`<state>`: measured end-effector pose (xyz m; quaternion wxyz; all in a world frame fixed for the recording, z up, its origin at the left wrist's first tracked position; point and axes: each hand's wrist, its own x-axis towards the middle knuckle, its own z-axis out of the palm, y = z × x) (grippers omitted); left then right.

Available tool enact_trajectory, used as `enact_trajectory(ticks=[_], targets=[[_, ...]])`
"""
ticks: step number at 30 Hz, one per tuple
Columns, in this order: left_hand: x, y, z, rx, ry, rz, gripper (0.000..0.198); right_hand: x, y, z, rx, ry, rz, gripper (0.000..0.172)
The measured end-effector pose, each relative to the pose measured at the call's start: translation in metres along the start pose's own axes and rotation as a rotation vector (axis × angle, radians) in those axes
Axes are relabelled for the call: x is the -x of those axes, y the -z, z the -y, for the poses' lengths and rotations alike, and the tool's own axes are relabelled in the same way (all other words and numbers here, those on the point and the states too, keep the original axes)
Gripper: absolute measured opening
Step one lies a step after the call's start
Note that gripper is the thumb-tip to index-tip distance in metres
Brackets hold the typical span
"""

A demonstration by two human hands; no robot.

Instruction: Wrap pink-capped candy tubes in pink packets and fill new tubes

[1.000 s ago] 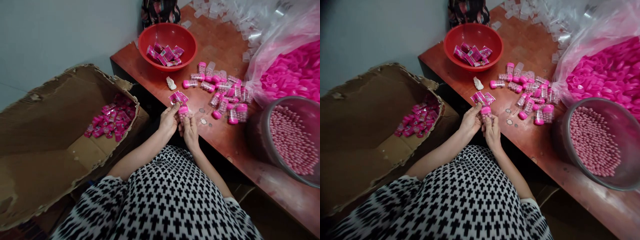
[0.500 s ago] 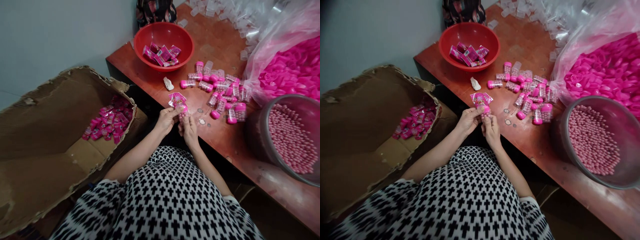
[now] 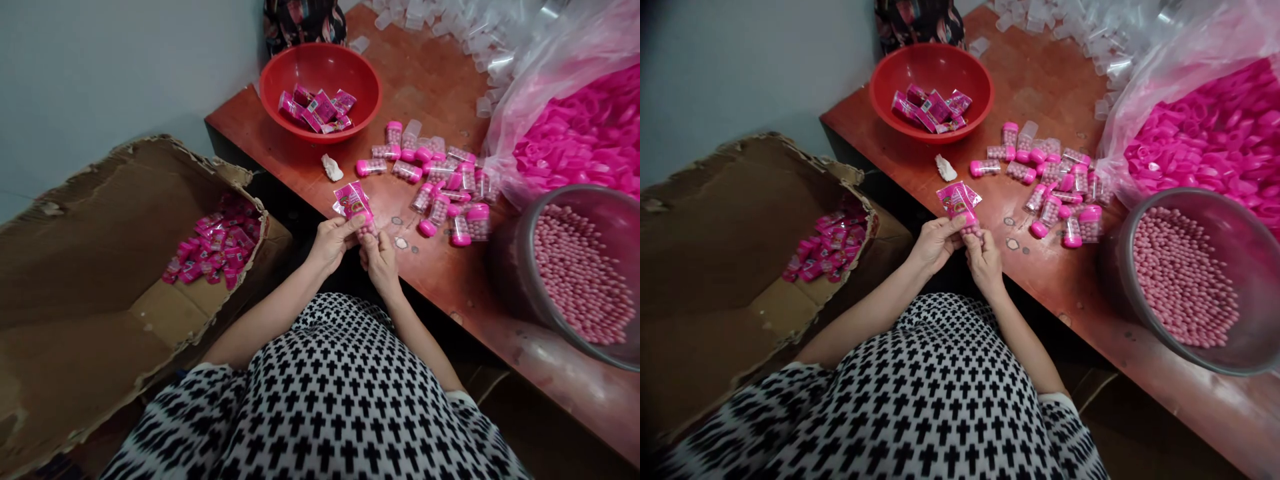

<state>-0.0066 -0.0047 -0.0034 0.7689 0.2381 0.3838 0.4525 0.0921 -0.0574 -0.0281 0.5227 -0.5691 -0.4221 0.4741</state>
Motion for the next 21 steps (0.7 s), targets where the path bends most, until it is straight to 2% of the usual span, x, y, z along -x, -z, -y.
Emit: enact_trajectory(ticks=[2,4,6,10,13,16,21], targets=[[0.000,-0.002,0.000,0.028,-0.009,-0.001,0.034,0.002,0.000,-0.001,0.157,0.090,-0.110,0.028],[0.000,-0.004,0.001,0.029,-0.013,0.012,0.034,0.003,0.000,-0.002,0.212,0.135,-0.167,0.028],[0.001,-0.004,0.003,0.005,-0.012,0.037,0.034,0.004,-0.001,-0.003,0.083,0.079,-0.113,0.030],[0.004,-0.002,0.006,-0.093,0.014,0.096,0.037,0.002,-0.003,0.000,-0.342,-0.086,0.038,0.036],[0.005,0.000,0.002,-0.140,0.044,0.100,0.039,0.003,-0.001,0.002,-0.387,-0.113,0.100,0.036],[0.006,0.002,-0.002,-0.070,0.040,0.068,0.041,0.004,0.005,0.002,-0.414,-0.113,0.188,0.034],[0.015,0.002,0.007,-0.013,0.022,0.122,0.039,-0.002,0.005,0.006,-0.455,-0.088,0.128,0.031]])
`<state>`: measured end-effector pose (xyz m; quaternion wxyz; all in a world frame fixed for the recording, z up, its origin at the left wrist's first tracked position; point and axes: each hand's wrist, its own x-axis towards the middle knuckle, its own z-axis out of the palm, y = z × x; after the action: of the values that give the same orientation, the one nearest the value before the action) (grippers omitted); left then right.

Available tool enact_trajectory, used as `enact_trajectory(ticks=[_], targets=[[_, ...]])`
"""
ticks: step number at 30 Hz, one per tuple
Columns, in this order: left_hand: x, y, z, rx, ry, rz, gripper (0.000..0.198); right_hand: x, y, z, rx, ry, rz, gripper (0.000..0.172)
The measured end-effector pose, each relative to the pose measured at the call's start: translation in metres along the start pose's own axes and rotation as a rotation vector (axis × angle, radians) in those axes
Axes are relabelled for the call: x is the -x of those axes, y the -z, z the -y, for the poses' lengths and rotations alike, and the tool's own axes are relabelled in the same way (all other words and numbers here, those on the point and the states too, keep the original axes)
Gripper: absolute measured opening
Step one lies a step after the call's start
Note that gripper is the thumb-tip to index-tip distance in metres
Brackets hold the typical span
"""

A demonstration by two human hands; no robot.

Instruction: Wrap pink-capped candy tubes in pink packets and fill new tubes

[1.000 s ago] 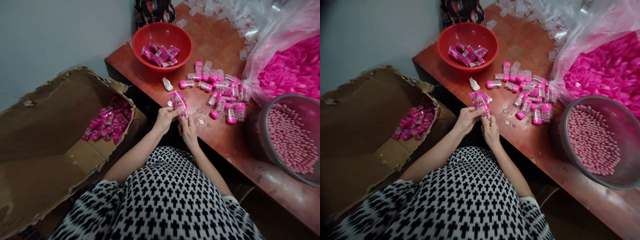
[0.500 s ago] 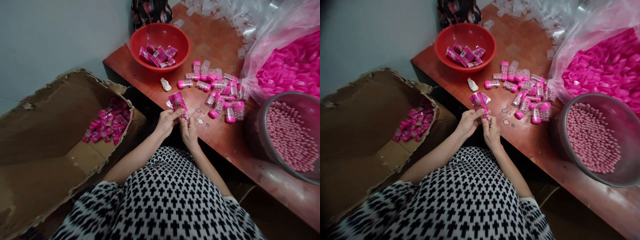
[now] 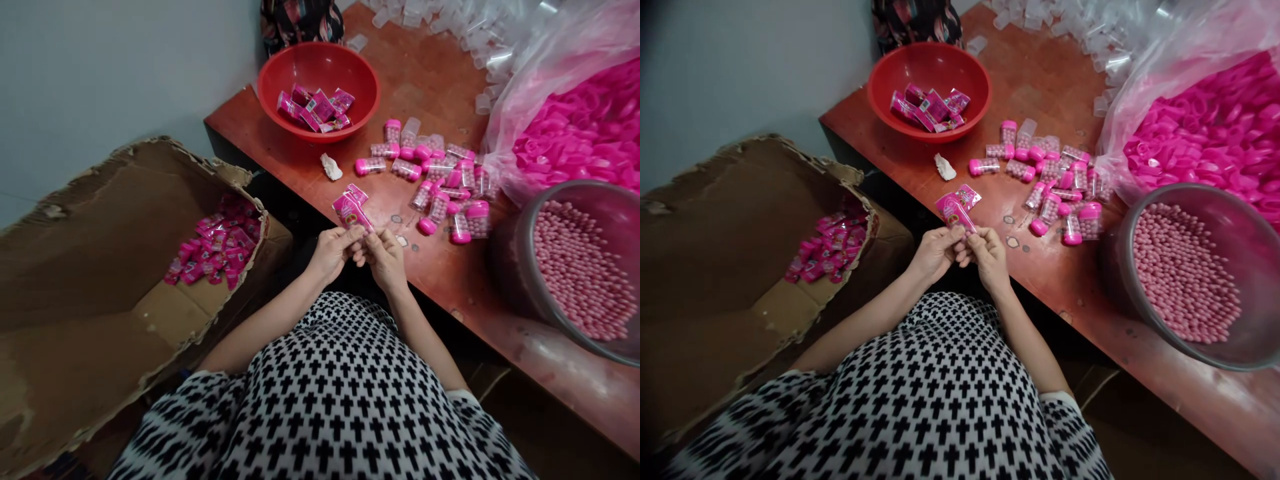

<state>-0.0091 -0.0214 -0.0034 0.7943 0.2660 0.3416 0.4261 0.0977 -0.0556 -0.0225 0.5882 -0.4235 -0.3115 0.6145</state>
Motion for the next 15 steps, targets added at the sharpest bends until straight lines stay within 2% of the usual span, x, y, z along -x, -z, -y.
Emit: enact_trajectory(ticks=[4,6,8,10,12,15], targets=[[0.016,0.005,-0.006,0.009,-0.117,-0.089,0.034,-0.010,-0.013,0.004,0.019,-0.017,0.028,0.035],[0.025,0.015,-0.022,0.041,-0.267,-0.225,0.037,-0.011,-0.018,0.007,0.055,-0.037,0.065,0.038],[0.029,0.028,-0.039,0.059,-0.445,-0.402,0.052,-0.011,-0.018,0.010,0.098,-0.032,0.071,0.036],[0.024,0.041,-0.050,-0.002,-0.536,-0.503,0.067,-0.010,-0.014,0.013,0.145,-0.009,0.036,0.032],[0.007,0.050,-0.050,-0.216,-0.546,-0.494,0.069,-0.009,-0.008,0.015,0.192,0.007,-0.014,0.031],[-0.030,0.054,-0.035,-0.898,-0.588,-0.357,0.057,-0.010,-0.003,0.018,0.265,0.021,-0.058,0.033]])
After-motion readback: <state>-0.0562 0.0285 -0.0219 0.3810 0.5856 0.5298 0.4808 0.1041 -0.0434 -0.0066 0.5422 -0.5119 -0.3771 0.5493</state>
